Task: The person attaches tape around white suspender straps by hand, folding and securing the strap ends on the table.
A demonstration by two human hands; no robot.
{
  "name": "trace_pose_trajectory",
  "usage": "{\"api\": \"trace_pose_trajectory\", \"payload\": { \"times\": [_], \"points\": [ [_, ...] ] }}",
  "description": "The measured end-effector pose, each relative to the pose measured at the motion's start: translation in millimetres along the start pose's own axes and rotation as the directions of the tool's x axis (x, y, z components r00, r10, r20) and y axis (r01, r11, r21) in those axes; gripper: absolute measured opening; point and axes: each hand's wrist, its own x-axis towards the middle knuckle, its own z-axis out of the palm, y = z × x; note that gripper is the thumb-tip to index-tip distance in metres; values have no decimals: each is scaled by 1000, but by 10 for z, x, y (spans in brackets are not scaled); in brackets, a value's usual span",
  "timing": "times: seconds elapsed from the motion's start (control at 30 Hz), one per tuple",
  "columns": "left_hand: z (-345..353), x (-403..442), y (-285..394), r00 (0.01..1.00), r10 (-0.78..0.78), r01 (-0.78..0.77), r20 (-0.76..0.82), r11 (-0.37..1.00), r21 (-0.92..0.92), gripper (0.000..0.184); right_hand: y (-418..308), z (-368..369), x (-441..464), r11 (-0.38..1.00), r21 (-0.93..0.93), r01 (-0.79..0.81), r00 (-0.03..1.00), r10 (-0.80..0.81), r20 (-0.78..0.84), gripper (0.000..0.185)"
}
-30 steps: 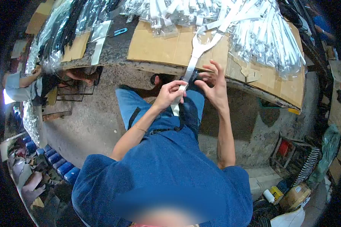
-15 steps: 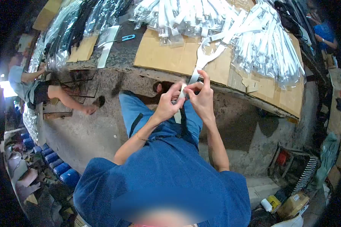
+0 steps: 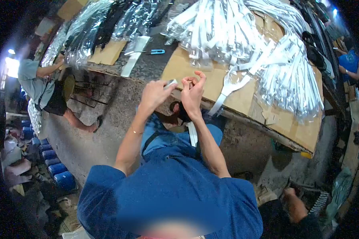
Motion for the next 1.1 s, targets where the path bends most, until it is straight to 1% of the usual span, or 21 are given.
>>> {"api": "trace_pose_trajectory", "payload": {
  "times": [0.03,0.07,0.13,0.17,0.23,0.27,0.3,0.33,0.37,0.43,0.5,0.57,0.63,0.67,0.73,0.8,0.83,0.9,0.97,1.03,1.1],
  "points": [
    [-64,89,-53,999,-14,19,-44,991,134,58,54,94,43,1000,7,10,1000,-10,10,43],
    [-152,181,-80,998,-16,24,-60,990,137,58,115,190,93,999,42,3,1000,-3,-8,42],
    [-321,369,-127,999,11,5,-46,935,354,63,253,377,215,994,105,13,998,-6,-61,41],
    [-365,481,-139,998,13,7,-55,934,357,63,270,443,278,994,111,20,998,-13,-59,41],
    [-382,724,-121,1000,23,-30,19,875,482,54,308,530,353,999,-44,-31,996,27,-83,46],
    [-328,867,-149,998,38,-56,48,870,490,57,322,547,370,999,-43,-29,996,25,-82,46],
    [-257,980,-171,998,39,-56,44,870,490,57,331,549,403,979,-202,-16,998,4,-58,48],
    [-157,1083,-191,990,105,-138,91,831,539,53,346,540,435,934,-358,2,999,-14,-32,51],
    [-26,1190,-215,975,168,-221,144,785,579,49,386,513,451,932,-362,4,999,-17,-33,51],
    [150,1349,-225,969,176,-248,176,751,612,43,466,408,458,880,-463,100,995,-94,36,56],
    [94,1368,-115,954,141,-282,265,722,632,39,445,258,413,862,-492,124,990,-142,1,54],
    [127,1393,-114,954,139,-280,267,734,618,41,292,-18,311,832,-541,122,979,-191,-72,53],
    [27,1359,-4,928,143,-345,343,678,649,43,29,-255,156,951,-292,102,994,-106,4,46],
    [96,1352,-32,930,231,-366,285,654,662,39,22,-403,95,964,-243,106,992,-118,-36,31],
    [211,1284,6,921,316,-383,229,630,675,36,-3,-803,31,967,-245,70,992,-93,-81,25],
    [262,1106,159,896,442,-397,40,759,515,30,-51,-1223,37,979,-202,-17,987,-16,-160,16],
    [319,988,239,896,441,-401,48,760,512,30,-93,-1422,74,983,-168,-69,977,33,-209,13],
    [433,793,470,875,482,-458,-52,857,235,30,-124,-1749,186,993,-115,-19,980,-5,-201,13],
    [707,675,637,862,507,-506,-15,860,-69,33,-100,-1961,327,999,-44,19,984,-26,-175,12],
    [959,565,868,898,416,-333,141,855,-397,32,-58,-2030,430,998,30,52,988,-46,-149,11],
    [1205,546,1037,913,379,-285,152,858,-428,36,-59,-2058,554,971,234,46,999,-43,-17,10]
  ]
}}
